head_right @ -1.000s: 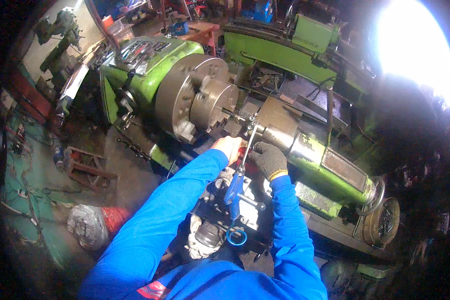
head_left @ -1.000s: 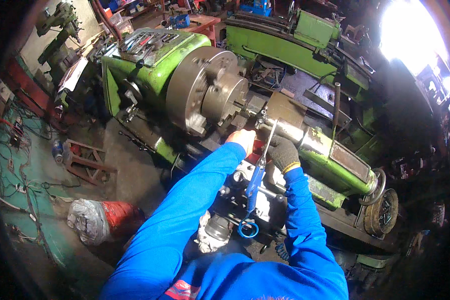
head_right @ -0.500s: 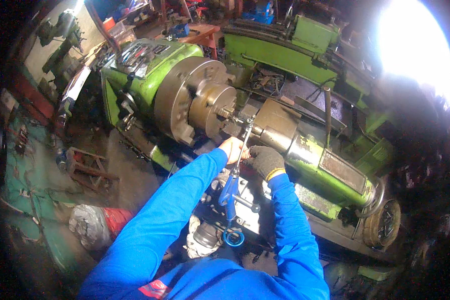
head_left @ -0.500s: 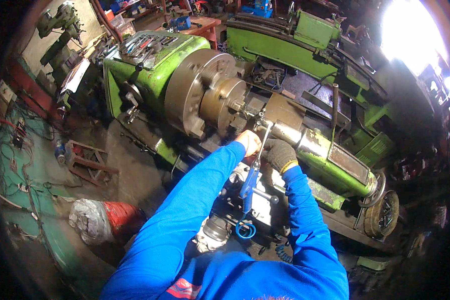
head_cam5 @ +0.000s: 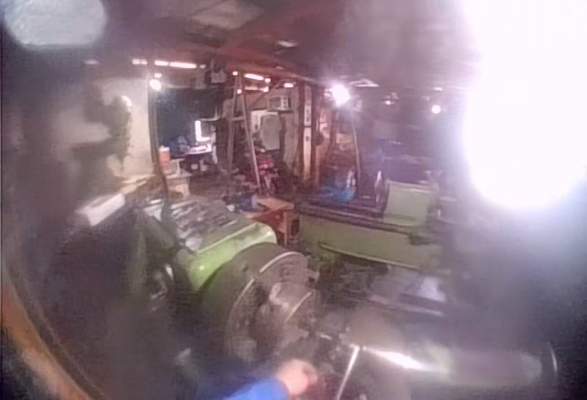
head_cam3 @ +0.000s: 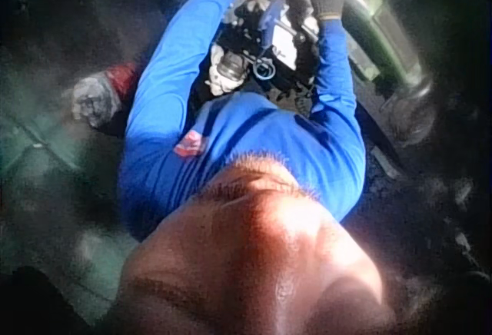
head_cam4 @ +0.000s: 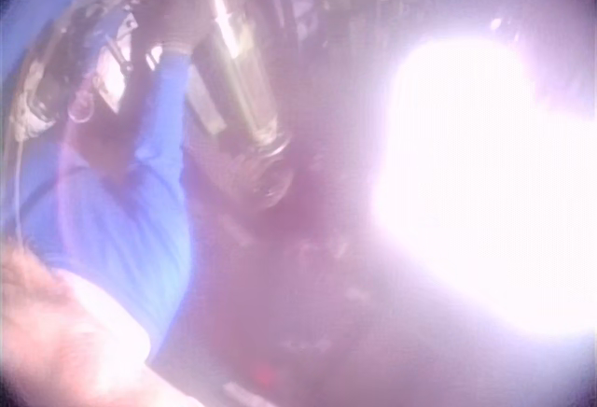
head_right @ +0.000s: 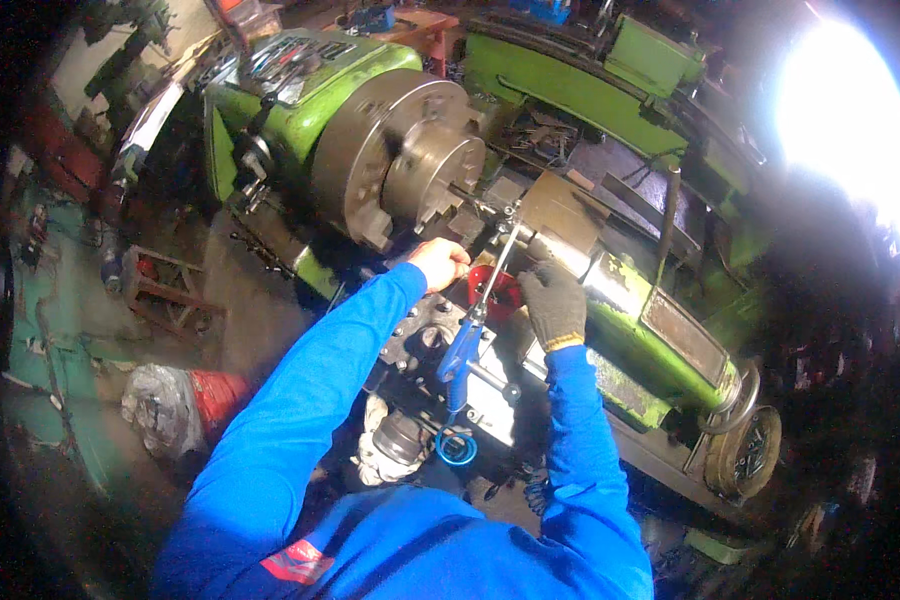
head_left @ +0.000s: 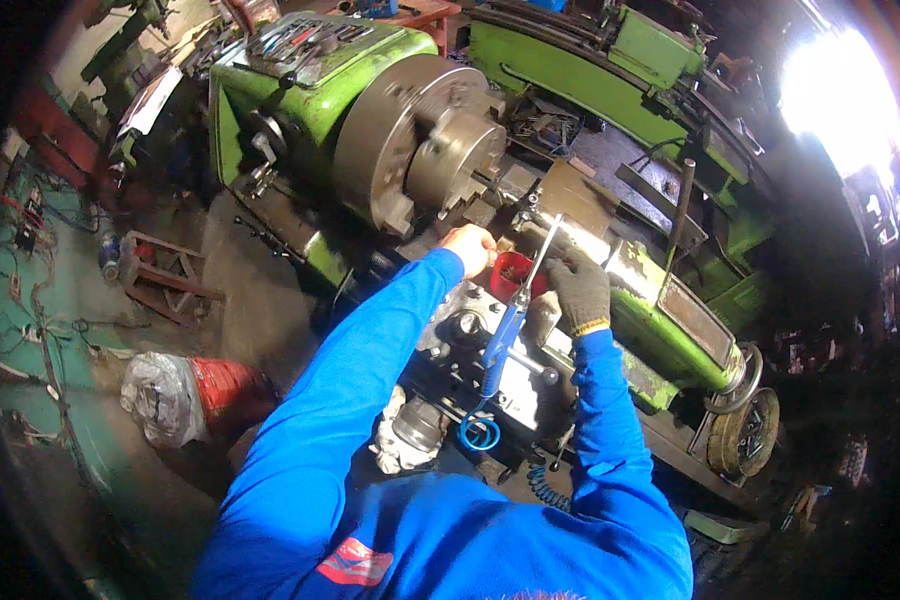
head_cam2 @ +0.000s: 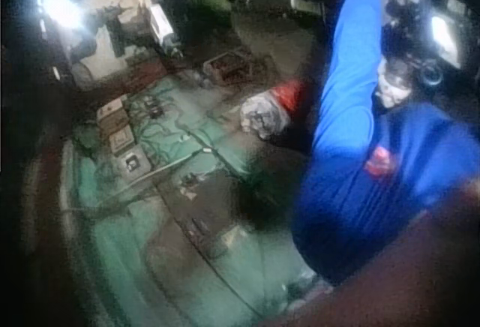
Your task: The person operates a green metal lathe in a workshop, using a wrench to tighten the chuck and adjusting the tool post and tailstock. They repeatedly engage and disengage the chuck while making fine adjustments to the machine's components.
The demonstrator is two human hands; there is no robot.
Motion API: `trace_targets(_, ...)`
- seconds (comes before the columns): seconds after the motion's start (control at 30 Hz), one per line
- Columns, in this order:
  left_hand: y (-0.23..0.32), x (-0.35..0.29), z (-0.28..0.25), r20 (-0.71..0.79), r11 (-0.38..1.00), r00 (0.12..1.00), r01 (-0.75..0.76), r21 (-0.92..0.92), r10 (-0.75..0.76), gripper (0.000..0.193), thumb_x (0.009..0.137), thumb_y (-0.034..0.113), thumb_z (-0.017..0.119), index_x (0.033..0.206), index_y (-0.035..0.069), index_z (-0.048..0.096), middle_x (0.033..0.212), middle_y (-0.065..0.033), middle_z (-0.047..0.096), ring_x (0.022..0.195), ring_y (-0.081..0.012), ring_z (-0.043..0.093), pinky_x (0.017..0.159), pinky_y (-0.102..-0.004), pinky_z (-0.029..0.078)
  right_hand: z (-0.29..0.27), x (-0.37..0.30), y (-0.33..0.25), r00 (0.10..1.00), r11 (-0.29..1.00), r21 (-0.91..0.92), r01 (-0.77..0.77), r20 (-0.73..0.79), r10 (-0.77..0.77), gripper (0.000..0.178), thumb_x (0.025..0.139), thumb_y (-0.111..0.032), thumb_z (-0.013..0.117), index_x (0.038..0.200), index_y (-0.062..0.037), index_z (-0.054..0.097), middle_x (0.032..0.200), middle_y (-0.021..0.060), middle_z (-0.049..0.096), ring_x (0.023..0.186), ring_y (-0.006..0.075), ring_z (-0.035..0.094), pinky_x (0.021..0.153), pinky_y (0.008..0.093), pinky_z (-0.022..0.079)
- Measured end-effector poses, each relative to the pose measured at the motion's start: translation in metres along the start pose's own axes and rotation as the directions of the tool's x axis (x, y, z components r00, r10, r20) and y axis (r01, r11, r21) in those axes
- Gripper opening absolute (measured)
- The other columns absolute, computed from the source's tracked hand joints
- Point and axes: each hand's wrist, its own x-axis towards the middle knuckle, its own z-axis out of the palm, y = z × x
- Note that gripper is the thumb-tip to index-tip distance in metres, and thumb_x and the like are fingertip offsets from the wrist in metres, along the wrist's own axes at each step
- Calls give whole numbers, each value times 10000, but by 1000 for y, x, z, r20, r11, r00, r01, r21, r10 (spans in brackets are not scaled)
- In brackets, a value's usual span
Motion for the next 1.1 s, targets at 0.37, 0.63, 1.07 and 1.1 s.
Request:
trace_targets(0.37,-16,23,23,76,986,985,-160,54,156,224,926,34,710,1121,46,819,846,-112,774,766,-164,713,725,-342,564,25,-38,9,968,865,445,-232,19,250,225,952,-190,675,1063,-17,766,964,128,765,757,228,732,668,396,573)
trace_targets(0.63,-1,17,13,130,951,973,-216,220,191,277,871,104,776,1144,87,816,1014,-200,794,941,-302,783,835,-405,584,33,-38,43,874,900,-198,388,-230,-428,142,893,-88,662,1004,-52,744,925,77,729,759,226,685,641,325,541)
trace_targets(1.07,-126,-81,-43,-404,827,907,-315,-465,118,228,1009,68,668,1214,7,744,1170,-137,777,1052,-191,740,888,-350,601,-52,-34,31,856,831,-453,322,-235,-460,351,818,-44,726,1167,-78,733,1045,208,708,954,402,693,866,463,577)
trace_targets(1.1,-144,-103,-44,-437,824,899,-277,-494,40,211,1025,49,646,1211,9,737,1116,-96,761,996,-177,730,874,-323,598,-58,-29,20,852,851,-424,310,-275,-447,377,823,-40,723,1198,-85,732,1063,196,714,959,373,695,863,441,575)
